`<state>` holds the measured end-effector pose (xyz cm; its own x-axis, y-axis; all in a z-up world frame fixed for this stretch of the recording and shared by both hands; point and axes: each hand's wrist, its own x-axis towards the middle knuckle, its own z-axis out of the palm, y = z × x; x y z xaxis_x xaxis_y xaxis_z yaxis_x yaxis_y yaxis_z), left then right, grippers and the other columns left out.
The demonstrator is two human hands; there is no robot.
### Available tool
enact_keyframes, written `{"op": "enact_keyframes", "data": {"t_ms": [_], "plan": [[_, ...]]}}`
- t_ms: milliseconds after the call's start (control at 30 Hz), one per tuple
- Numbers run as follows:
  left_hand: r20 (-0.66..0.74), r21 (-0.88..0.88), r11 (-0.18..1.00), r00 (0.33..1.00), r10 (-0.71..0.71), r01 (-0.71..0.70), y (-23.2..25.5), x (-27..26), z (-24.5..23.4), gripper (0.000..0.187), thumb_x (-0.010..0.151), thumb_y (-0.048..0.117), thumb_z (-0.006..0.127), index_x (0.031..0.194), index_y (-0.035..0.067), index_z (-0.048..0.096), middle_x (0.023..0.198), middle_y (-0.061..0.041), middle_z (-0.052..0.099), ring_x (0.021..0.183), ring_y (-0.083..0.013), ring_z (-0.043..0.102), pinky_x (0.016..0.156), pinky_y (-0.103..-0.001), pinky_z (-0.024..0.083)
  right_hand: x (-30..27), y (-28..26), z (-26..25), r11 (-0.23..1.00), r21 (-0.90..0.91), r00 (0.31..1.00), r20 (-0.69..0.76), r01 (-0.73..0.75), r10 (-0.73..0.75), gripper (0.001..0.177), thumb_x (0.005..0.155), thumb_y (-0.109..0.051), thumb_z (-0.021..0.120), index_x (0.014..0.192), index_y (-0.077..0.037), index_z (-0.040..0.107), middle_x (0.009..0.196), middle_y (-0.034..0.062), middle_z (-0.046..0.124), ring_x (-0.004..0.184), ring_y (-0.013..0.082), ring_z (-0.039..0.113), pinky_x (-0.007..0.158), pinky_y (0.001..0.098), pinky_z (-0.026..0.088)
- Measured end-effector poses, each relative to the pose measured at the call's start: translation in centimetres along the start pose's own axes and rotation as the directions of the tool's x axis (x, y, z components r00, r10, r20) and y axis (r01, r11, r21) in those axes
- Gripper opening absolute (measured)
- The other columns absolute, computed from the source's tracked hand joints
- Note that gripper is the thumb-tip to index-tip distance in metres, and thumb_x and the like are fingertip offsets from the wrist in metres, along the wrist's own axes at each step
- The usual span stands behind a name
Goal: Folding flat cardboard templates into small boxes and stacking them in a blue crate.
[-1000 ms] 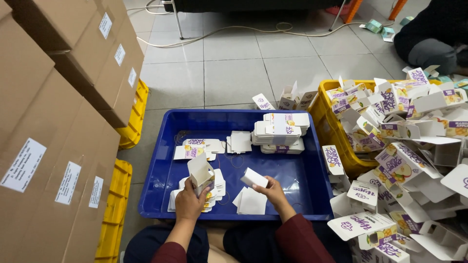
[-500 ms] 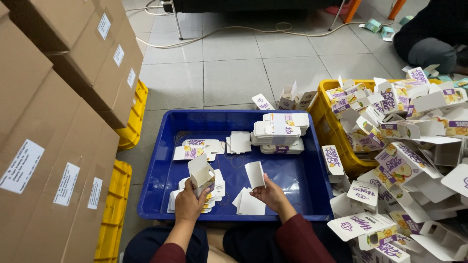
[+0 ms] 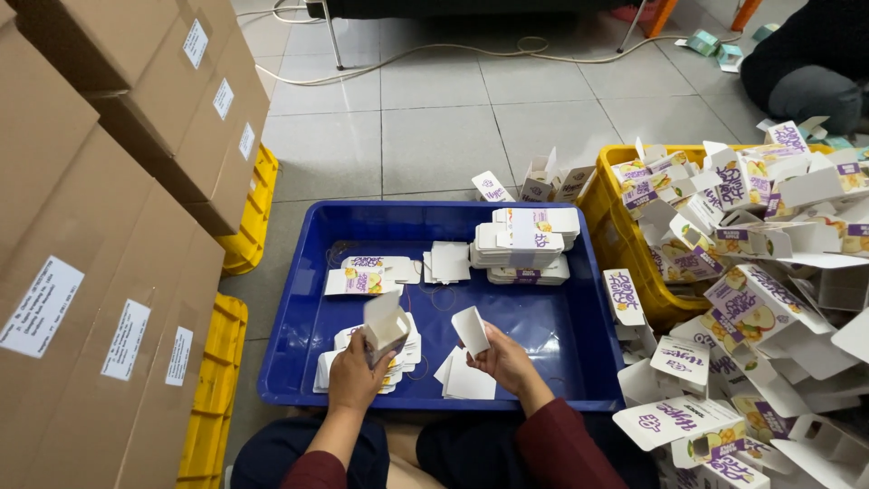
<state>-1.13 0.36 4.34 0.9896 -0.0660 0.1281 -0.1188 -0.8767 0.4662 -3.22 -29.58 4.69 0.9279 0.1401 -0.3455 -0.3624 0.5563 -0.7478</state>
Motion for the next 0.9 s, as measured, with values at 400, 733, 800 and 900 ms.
{"op": "enact_keyframes", "data": {"t_ms": [400,733,800,900], "plan": [[-0.049,-0.072,0.973,0.975,0.217,-0.220,-1.3,-0.2,1.3,0.075,0.073,0.045,0.085,0.131,0.017,0.047,0.118,-0.008,0.065,0.101,-0.0283,0.068,0.084,-0.041,0.056,-1.3,1.3,3.0,0.398,-0.732,0.736,0.205,0.553,-0.646,0.031,0.074,-0.012,0.086,0.104,-0.018,0.080,0.100,0.0048,0.070,0.084,0.0157,0.068,0.073,0.0265,0.064],[-0.027,-0.137,0.911,0.921,0.388,-0.388,-0.1,-0.3,-0.4,0.071,0.073,0.044,0.085,0.133,0.020,0.055,0.122,-0.003,0.066,0.114,-0.0241,0.063,0.095,-0.039,0.052,-3.6,0.6,6.4,-0.157,-0.822,0.723,0.560,0.548,-0.405,0.047,0.076,-0.006,0.078,0.120,-0.015,0.064,0.124,0.0109,0.055,0.114,0.0282,0.058,0.095,0.0382,0.052],[-0.026,-0.211,0.920,0.943,0.331,-0.329,-1.3,-0.4,0.6,0.084,0.070,0.044,0.089,0.138,0.015,0.049,0.127,-0.009,0.064,0.116,-0.0274,0.064,0.097,-0.040,0.053,-3.9,0.2,6.7,-0.006,-0.830,0.754,0.510,0.558,-0.414,0.045,0.079,-0.005,0.070,0.121,-0.015,0.058,0.128,0.0103,0.055,0.113,0.0282,0.059,0.093,0.0381,0.052],[0.051,-0.348,0.919,0.975,0.215,-0.184,-1.2,0.0,-0.2,0.099,0.064,0.040,0.094,0.143,0.010,0.042,0.122,-0.012,0.068,0.105,-0.0278,0.072,0.089,-0.037,0.058,-3.2,0.6,6.1,0.286,-0.770,0.797,0.436,0.571,-0.418,0.034,0.079,0.000,0.068,0.109,-0.013,0.060,0.129,0.0095,0.061,0.110,0.0274,0.064,0.090,0.0368,0.054]]}}
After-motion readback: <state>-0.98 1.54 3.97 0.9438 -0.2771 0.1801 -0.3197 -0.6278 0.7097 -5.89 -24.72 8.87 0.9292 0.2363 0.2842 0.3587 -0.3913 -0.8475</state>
